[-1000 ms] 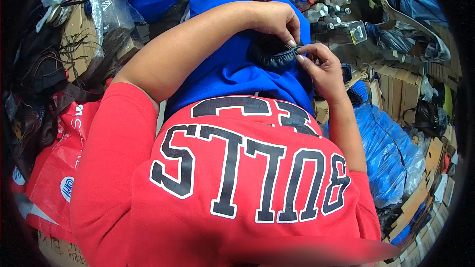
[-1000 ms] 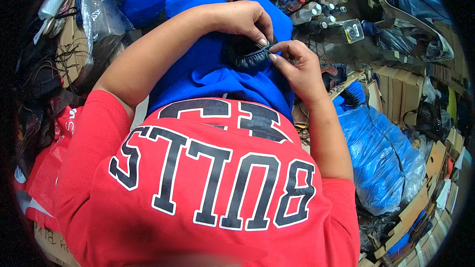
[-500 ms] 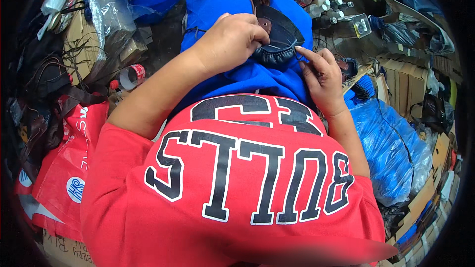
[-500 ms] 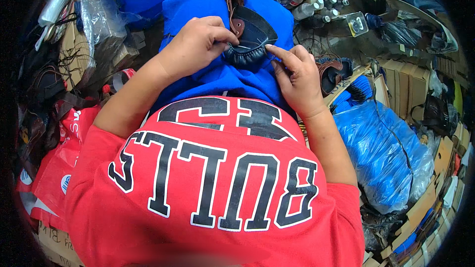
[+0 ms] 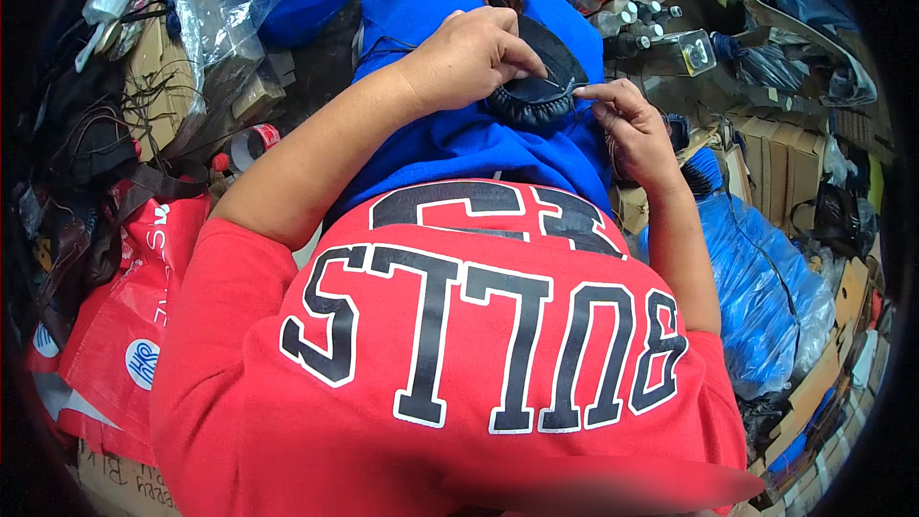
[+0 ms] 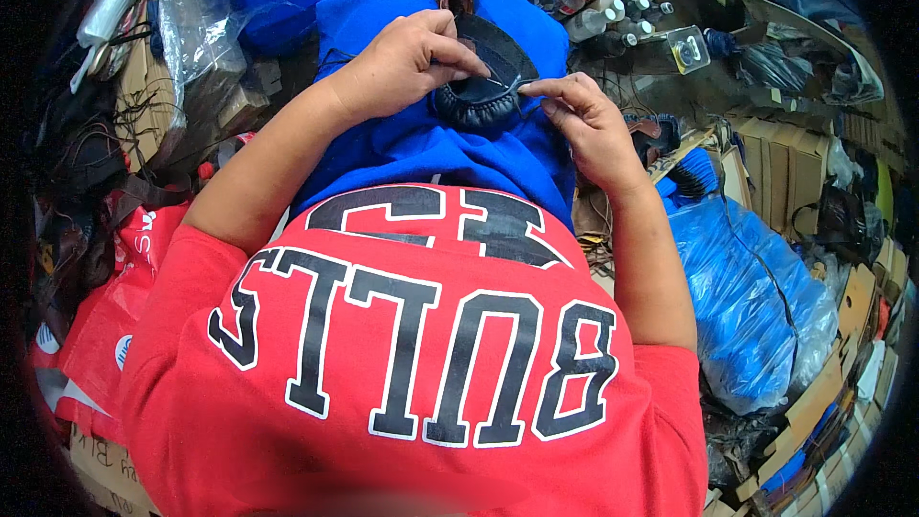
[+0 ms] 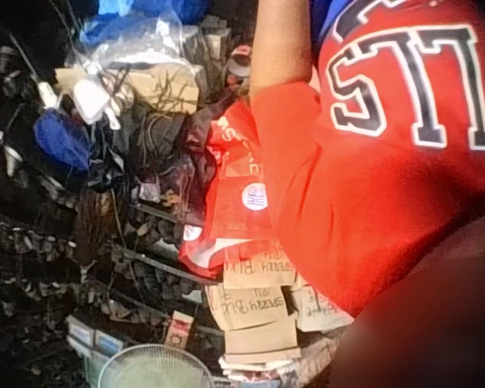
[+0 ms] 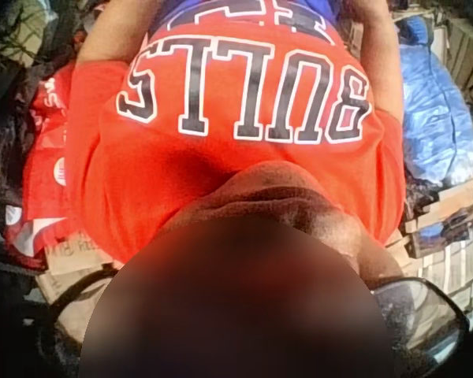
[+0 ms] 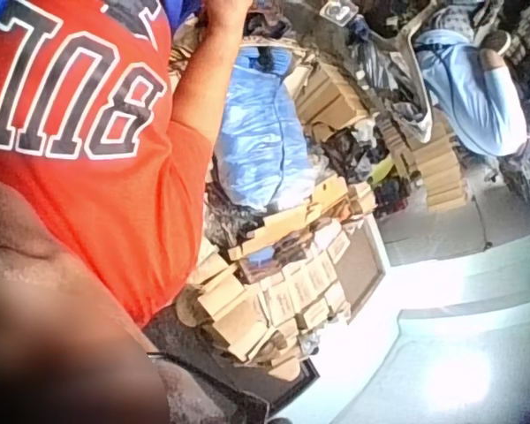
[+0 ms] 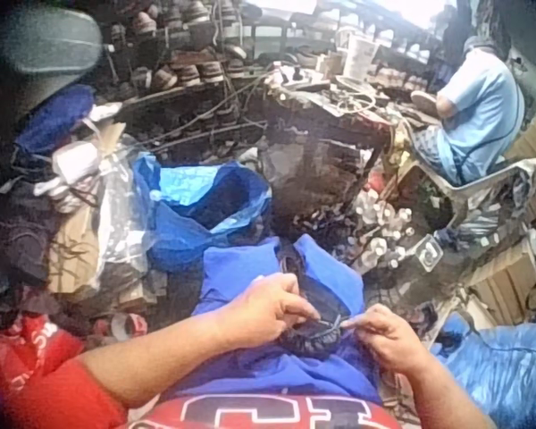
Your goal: The recorder is hand-stitching the edges of a black leather shoe upper part using a needle and thread.
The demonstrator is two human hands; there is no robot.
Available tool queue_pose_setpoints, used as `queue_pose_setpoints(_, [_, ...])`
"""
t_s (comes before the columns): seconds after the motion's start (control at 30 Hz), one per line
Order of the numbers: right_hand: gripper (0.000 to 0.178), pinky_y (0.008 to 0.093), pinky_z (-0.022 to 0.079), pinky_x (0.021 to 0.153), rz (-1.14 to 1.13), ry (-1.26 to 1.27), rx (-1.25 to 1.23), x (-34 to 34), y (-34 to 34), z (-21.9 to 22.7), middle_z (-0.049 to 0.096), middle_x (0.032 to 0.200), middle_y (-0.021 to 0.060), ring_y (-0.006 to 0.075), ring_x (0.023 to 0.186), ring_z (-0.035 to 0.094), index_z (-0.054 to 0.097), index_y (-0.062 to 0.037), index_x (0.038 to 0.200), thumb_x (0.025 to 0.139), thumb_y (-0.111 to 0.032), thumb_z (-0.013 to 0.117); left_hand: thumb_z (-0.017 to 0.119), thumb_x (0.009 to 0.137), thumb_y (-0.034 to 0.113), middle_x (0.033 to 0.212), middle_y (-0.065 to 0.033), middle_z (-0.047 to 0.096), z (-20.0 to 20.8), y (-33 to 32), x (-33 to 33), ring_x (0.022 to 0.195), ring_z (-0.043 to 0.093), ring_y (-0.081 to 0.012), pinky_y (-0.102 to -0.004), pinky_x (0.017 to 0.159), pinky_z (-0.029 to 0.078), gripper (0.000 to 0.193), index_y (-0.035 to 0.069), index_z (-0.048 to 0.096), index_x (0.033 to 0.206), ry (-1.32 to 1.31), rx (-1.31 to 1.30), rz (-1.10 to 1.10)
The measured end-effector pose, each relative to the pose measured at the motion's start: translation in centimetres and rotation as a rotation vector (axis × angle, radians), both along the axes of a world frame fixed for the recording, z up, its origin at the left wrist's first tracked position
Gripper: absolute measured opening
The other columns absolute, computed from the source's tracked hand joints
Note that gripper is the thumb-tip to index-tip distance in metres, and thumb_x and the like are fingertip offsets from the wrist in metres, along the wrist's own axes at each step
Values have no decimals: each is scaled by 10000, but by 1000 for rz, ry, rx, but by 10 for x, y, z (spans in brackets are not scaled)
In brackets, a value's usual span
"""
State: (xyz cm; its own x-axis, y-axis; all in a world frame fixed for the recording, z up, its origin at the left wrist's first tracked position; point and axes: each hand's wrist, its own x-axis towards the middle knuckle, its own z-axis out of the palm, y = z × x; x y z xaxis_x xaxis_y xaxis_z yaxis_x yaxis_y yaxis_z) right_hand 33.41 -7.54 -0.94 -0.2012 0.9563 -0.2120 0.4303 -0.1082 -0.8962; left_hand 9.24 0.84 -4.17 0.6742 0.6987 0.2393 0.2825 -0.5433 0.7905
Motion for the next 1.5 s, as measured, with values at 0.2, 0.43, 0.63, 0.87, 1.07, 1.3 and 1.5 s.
queue_pose_setpoints(0.2, [227,214,370,755,4,-5,-8,0,3,2,481,853,-2,103,824,460,685,-73,1019,845,10,566,689,738,17,724,-66,511,2,2,3,697,527,-222,-326,620,455,198,139,729,888,26,20,-24])
queue_pose_setpoints(0.43, [218,213,370,746,23,65,-75,7,5,0,512,810,-5,98,809,465,698,-61,1024,832,-29,599,693,744,41,717,-54,491,2,12,12,718,518,-207,-315,655,434,186,141,730,896,9,-93,-162])
queue_pose_setpoints(0.63, [229,223,377,759,99,116,-137,14,21,-7,546,848,0,98,816,478,701,-56,1022,811,-37,615,679,767,68,731,-42,484,-1,33,24,720,510,-199,-294,668,425,167,150,733,902,52,-51,-337])
queue_pose_setpoints(0.87, [257,224,394,771,113,47,-127,12,12,3,539,832,-5,96,822,490,697,-76,1055,806,-47,642,664,763,36,786,-79,533,20,14,15,779,549,-233,-331,703,457,221,126,715,958,122,119,-205])
queue_pose_setpoints(1.07, [308,203,411,776,-59,175,-195,1,0,2,598,923,-1,61,856,515,665,-56,1111,804,-69,679,649,776,4,860,-81,588,16,-3,2,835,578,-215,-310,734,470,264,89,692,1023,104,-139,-105])
queue_pose_setpoints(1.3, [326,193,443,757,-186,439,-338,-5,4,-6,640,920,5,57,804,553,641,-28,1115,799,-86,699,647,789,-1,783,-32,625,1,1,22,727,568,-104,-242,697,468,233,33,664,1018,-71,-573,-78])
queue_pose_setpoints(1.5, [266,198,444,749,-208,417,-270,-10,5,-3,641,899,6,61,801,554,654,-22,1046,792,-82,705,657,791,20,793,-31,644,6,-2,28,751,586,-87,-236,695,479,164,12,637,954,-5,-483,-56])
